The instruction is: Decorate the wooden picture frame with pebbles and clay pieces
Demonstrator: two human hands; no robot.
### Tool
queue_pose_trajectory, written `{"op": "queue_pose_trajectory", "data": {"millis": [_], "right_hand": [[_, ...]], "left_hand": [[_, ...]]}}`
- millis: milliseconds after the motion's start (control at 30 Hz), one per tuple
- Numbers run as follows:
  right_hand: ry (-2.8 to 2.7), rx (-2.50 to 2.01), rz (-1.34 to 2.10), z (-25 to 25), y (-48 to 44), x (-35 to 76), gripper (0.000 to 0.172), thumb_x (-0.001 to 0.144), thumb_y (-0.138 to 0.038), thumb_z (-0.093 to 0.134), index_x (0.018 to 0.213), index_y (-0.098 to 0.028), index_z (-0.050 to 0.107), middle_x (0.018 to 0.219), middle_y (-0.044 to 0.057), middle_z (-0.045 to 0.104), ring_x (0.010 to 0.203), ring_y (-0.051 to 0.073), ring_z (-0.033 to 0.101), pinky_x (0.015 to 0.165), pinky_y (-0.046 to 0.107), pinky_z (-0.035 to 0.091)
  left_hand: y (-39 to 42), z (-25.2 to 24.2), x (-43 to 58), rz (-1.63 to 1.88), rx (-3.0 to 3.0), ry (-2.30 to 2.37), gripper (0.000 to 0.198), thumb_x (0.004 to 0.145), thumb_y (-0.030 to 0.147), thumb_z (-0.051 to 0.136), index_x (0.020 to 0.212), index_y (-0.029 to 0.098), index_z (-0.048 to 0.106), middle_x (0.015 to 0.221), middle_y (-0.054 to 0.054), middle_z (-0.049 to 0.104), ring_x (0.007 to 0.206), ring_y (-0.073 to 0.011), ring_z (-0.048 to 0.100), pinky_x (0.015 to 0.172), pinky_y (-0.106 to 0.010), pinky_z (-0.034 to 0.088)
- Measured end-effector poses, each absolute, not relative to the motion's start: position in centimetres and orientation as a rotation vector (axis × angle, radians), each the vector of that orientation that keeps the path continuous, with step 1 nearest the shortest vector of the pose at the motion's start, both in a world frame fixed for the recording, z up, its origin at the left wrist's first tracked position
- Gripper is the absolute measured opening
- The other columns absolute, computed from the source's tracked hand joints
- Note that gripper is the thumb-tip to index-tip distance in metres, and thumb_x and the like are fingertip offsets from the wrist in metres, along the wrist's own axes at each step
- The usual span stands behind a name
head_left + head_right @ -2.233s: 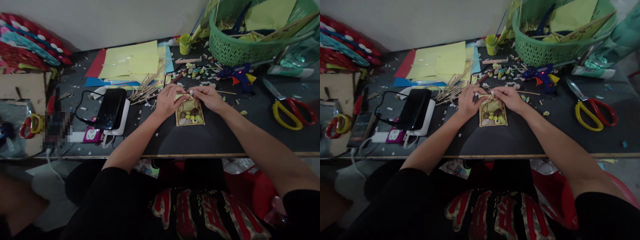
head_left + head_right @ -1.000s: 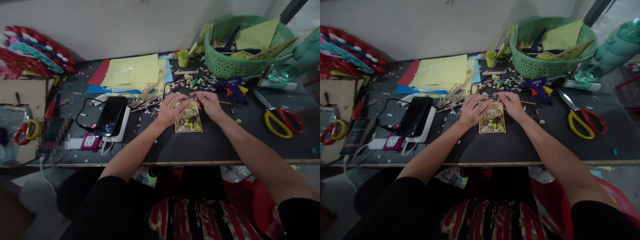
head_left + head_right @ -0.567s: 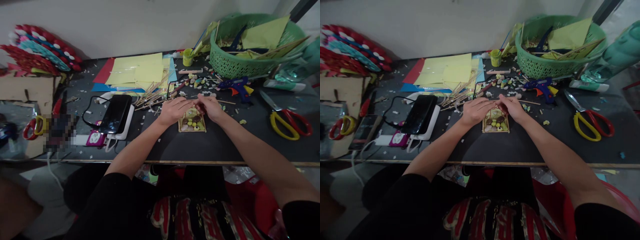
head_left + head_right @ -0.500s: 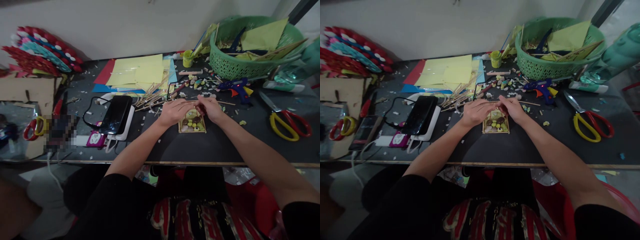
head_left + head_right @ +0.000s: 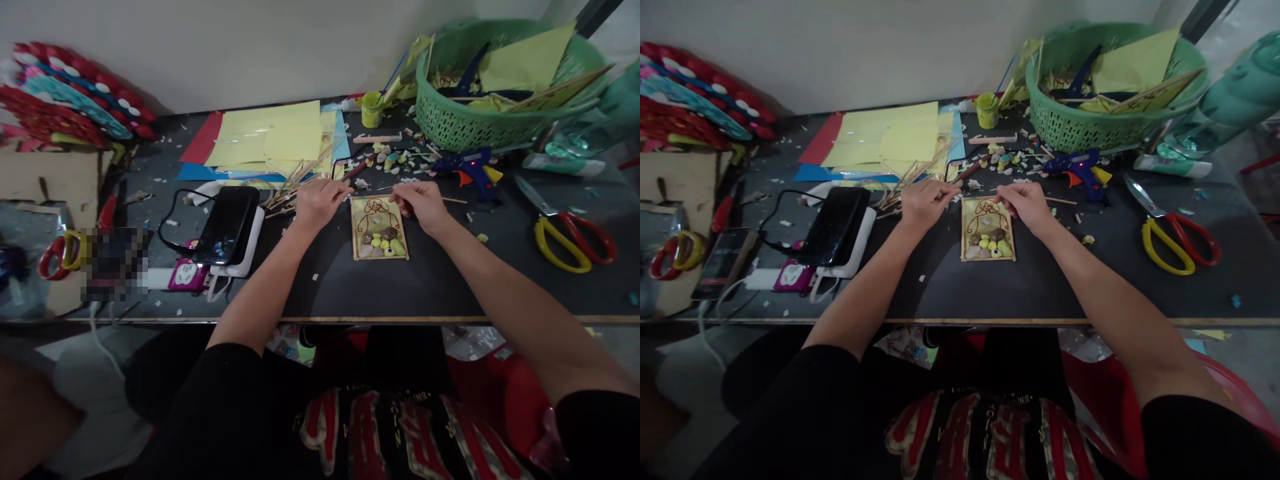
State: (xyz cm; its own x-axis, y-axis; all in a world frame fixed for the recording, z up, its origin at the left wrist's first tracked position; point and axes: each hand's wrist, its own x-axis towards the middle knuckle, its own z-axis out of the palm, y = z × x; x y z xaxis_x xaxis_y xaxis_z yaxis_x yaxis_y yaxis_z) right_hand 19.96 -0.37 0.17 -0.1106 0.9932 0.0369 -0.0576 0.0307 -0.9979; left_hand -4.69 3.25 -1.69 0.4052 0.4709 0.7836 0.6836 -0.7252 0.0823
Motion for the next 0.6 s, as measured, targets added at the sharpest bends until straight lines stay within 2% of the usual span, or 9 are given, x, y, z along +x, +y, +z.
{"op": "queue_pose_trajectory", "data": {"millis": [133,200,267,367,500,600], "right_hand": [[-1.268,-1.099,1.273,0.12,-0.32,19.8,0.048,0.063,-0.061,0.079,0.053,-0.017,0.065,0.044,-0.003,0.047,0.037,0.004,0.038,0.039,0.023,0.024],[-1.277,-1.104,1.274,0.01,-0.27,19.84,0.05,0.062,-0.065,0.079,0.053,-0.017,0.065,0.044,-0.003,0.046,0.037,0.004,0.038,0.039,0.023,0.024],[-1.292,-1.117,1.272,-0.08,-0.28,19.9,0.051,0.062,-0.066,0.078,0.054,-0.018,0.065,0.045,-0.003,0.046,0.038,0.004,0.037,0.04,0.024,0.025],[-1.327,-1.129,1.264,-0.11,-0.35,20.02,0.049,0.065,-0.064,0.077,0.055,-0.018,0.065,0.046,-0.003,0.046,0.039,0.004,0.037,0.04,0.024,0.025],[-1.349,-1.139,1.258,-0.08,-0.43,20.23,0.046,0.069,-0.062,0.075,0.058,-0.018,0.065,0.047,-0.004,0.046,0.039,0.004,0.037,0.041,0.024,0.025],[-1.356,-1.153,1.253,-0.06,-0.45,20.27,0.047,0.068,-0.062,0.075,0.058,-0.017,0.066,0.048,-0.004,0.046,0.039,0.004,0.037,0.041,0.024,0.025]], "left_hand": [[2.85,-1.7,-4.35,-1.198,-2.512,-1.098,0.017,0.095,0.022,0.054,0.084,0.02,0.066,0.088,0.001,0.077,0.079,-0.0106,0.072,0.067,-0.022,0.05],[2.82,-1.68,-4.36,-1.151,-2.508,-1.198,0.014,0.095,0.027,0.055,0.094,0.022,0.068,0.09,0.001,0.077,0.079,-0.0108,0.072,0.066,-0.021,0.05],[2.97,-1.68,-4.49,-1.135,-2.501,-1.256,0.02,0.096,0.035,0.054,0.102,0.024,0.07,0.092,0.0,0.078,0.082,-0.0114,0.073,0.071,-0.022,0.051],[3.3,-1.74,-4.71,-1.125,-2.528,-1.306,0.032,0.098,0.044,0.049,0.095,0.024,0.073,0.091,0.0,0.078,0.086,-0.0128,0.073,0.078,-0.025,0.052],[3.4,-1.58,-4.77,-1.1,-2.447,-1.54,0.038,0.091,0.054,0.056,0.079,0.022,0.073,0.074,-0.002,0.075,0.074,-0.0146,0.07,0.07,-0.027,0.05],[3.22,-1.16,-4.71,-1.181,-2.402,-1.636,0.036,0.096,0.049,0.05,0.088,0.021,0.072,0.082,-0.002,0.076,0.075,-0.0138,0.069,0.073,-0.027,0.051]]}}
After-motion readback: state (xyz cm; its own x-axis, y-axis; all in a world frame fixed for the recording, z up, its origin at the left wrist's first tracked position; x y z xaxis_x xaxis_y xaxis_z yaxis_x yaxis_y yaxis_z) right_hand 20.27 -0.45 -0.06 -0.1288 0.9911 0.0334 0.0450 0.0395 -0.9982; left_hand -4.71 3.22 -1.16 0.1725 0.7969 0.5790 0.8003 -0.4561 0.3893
